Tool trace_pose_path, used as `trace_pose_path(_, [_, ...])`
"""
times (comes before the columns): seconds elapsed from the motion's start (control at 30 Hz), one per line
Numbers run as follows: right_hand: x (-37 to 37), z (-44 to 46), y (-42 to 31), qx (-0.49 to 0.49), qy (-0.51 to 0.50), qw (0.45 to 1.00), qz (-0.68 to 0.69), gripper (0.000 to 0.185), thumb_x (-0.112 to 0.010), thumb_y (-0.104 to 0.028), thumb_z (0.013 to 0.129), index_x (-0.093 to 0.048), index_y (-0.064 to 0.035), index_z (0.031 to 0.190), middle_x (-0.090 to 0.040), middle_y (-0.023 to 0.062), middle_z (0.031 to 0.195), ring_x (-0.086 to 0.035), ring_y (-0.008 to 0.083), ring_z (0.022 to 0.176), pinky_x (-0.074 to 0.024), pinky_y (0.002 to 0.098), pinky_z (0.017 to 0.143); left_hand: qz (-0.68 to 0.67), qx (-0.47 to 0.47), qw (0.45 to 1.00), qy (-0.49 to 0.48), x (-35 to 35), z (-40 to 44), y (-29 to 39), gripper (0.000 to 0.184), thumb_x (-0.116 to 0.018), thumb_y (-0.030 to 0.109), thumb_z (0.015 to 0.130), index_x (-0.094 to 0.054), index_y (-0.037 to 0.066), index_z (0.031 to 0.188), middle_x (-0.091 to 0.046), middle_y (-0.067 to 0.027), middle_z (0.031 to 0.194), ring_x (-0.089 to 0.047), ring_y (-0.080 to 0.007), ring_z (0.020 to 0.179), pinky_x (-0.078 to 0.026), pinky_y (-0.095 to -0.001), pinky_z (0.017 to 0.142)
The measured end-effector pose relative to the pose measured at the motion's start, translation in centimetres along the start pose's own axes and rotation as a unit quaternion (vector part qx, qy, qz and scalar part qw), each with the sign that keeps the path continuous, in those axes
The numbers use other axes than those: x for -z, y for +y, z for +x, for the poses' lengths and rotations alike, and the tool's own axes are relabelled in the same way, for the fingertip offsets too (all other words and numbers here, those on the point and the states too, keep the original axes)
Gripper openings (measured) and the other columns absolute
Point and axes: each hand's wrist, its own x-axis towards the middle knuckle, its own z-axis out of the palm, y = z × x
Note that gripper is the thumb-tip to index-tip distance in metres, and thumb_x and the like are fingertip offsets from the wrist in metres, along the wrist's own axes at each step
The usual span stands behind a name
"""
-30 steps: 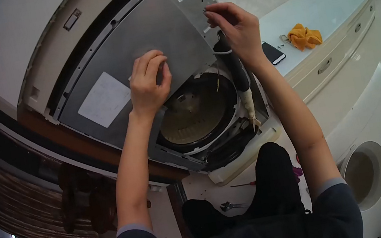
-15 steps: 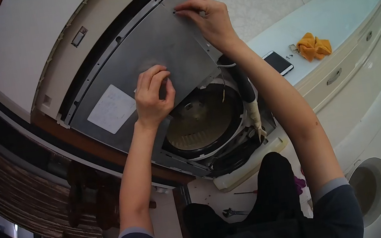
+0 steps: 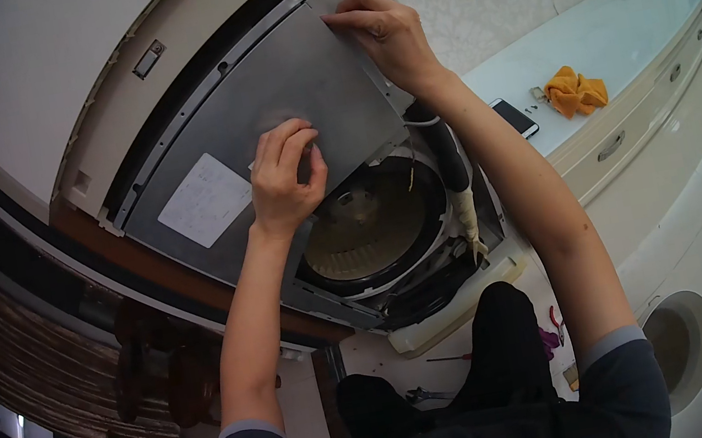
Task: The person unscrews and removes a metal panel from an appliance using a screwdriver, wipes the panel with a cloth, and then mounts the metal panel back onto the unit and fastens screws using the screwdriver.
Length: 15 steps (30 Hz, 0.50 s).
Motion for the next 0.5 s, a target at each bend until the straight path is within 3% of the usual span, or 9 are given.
trace_pose_path(0.17, [-0.03,0.24,-0.38,-0.087,0.002,0.995,0.044,0.017,-0.07,-0.004,0.081,-0.075,-0.0089,0.097,-0.068,0.0088,0.089,-0.068,0.0229,0.08,-0.0528,0.0297,0.07,-0.005,0.001,1.0,0.0,-0.1,0.0,-0.02,0.028,-0.065,-0.007,0.07,-0.061,0.002,0.096,-0.061,-0.0104,0.101,-0.061,-0.0268,0.085,-0.055,-0.0318,0.067])
trace_pose_path(0.4, [0.18,0.07,0.08,-0.08,-0.009,0.996,0.049,0.018,-0.072,-0.005,0.08,-0.075,-0.0084,0.098,-0.069,0.0087,0.091,-0.068,0.0225,0.079,-0.0534,0.0294,0.07,-0.01,0.019,1.0,-0.001,-0.06,-0.05,0.19,0.026,-0.064,-0.006,0.073,-0.063,0.002,0.098,-0.064,-0.0114,0.103,-0.063,-0.0277,0.088,-0.054,-0.0325,0.072])
trace_pose_path(0.5, [0.18,-0.08,0.25,-0.068,-0.009,0.998,0.017,0.02,-0.069,-0.009,0.084,-0.075,-0.0131,0.103,-0.07,0.0029,0.092,-0.067,0.015,0.081,-0.0512,0.025,0.073,-0.002,0.002,1.0,0.001,-0.03,0.09,0.15,0.028,-0.065,-0.007,0.07,-0.062,0.002,0.097,-0.062,-0.0103,0.102,-0.062,-0.027,0.086,-0.055,-0.0317,0.067])
